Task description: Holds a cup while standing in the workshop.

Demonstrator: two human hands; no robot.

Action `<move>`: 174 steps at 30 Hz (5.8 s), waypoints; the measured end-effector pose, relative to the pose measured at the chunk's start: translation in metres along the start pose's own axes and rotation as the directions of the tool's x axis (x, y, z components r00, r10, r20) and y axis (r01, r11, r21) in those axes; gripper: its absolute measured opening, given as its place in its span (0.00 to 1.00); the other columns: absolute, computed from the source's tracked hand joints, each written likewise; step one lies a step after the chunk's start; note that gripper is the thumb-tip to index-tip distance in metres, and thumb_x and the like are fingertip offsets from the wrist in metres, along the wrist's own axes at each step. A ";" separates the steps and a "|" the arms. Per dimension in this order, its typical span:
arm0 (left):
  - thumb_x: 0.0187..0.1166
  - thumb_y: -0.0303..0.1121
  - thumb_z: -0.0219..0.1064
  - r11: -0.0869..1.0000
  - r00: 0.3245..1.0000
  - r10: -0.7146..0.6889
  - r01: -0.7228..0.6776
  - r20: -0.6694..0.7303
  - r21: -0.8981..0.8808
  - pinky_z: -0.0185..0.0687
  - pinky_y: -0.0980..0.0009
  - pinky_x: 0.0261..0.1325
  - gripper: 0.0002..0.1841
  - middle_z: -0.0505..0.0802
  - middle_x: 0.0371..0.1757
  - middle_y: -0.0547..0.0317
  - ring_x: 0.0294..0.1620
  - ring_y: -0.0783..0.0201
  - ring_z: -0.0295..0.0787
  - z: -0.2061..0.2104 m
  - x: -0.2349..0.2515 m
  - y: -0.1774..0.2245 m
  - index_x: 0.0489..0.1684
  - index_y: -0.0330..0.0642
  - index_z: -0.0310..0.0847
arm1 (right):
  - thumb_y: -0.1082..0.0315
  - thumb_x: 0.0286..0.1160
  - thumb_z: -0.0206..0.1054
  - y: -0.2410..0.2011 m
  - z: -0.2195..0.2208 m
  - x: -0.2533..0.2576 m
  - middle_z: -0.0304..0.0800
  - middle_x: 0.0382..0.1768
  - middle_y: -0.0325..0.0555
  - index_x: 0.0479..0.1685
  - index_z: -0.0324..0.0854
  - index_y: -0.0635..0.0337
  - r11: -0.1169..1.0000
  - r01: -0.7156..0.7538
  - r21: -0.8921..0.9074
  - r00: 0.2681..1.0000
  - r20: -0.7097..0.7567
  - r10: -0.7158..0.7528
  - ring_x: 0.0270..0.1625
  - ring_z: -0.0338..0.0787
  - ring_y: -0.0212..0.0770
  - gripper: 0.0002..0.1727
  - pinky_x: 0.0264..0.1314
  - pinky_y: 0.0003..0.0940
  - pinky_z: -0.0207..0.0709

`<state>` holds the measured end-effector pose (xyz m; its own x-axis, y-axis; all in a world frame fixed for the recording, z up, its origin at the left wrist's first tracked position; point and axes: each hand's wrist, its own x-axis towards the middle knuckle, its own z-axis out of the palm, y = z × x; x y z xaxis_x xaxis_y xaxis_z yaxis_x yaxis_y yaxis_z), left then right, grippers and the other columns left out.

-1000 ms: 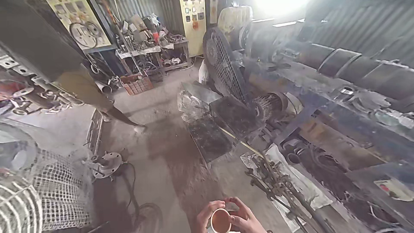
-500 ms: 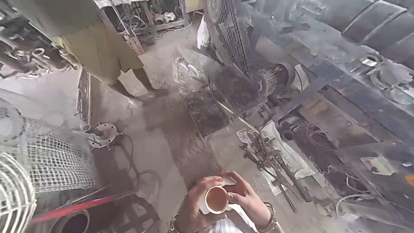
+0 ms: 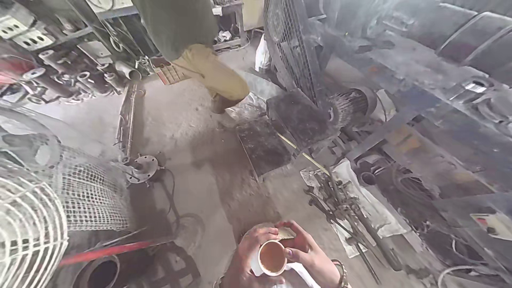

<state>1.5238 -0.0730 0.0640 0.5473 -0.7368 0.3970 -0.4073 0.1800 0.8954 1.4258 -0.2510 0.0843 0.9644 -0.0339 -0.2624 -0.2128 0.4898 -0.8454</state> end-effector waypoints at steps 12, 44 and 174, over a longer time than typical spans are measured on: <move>0.66 0.49 0.82 1.000 0.999 -0.011 0.011 -0.040 -0.007 0.76 0.70 0.80 0.35 0.88 0.70 0.51 0.76 0.67 0.80 0.014 -0.006 0.005 0.70 0.38 0.79 | 0.56 0.64 0.76 -0.001 -0.010 -0.004 0.96 0.47 0.36 0.69 0.66 0.56 0.999 -0.031 -0.042 0.999 0.031 0.032 0.44 0.97 0.35 0.34 0.50 0.32 0.92; 0.69 0.48 0.81 1.000 0.997 0.002 -0.004 -0.074 -0.029 0.76 0.70 0.80 0.33 0.86 0.70 0.53 0.77 0.66 0.79 0.041 -0.006 0.020 0.69 0.39 0.78 | 0.51 0.66 0.78 -0.007 -0.025 -0.024 0.96 0.49 0.33 0.69 0.65 0.54 0.998 0.053 -0.024 0.992 0.112 -0.050 0.46 0.97 0.32 0.36 0.53 0.30 0.91; 0.71 0.45 0.80 0.998 0.998 0.028 -0.031 -0.053 -0.063 0.79 0.74 0.74 0.26 0.87 0.63 0.46 0.70 0.64 0.83 0.054 -0.007 0.086 0.57 0.36 0.77 | 0.51 0.73 0.74 -0.042 -0.019 -0.060 0.94 0.54 0.29 0.81 0.62 0.50 0.982 0.160 -0.097 0.915 0.388 -0.111 0.48 0.94 0.22 0.38 0.55 0.21 0.88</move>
<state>1.4454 -0.0872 0.1276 0.5737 -0.6959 0.4320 -0.3771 0.2438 0.8935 1.3738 -0.2860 0.1265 0.9670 0.2523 0.0342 -0.0696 0.3912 -0.9177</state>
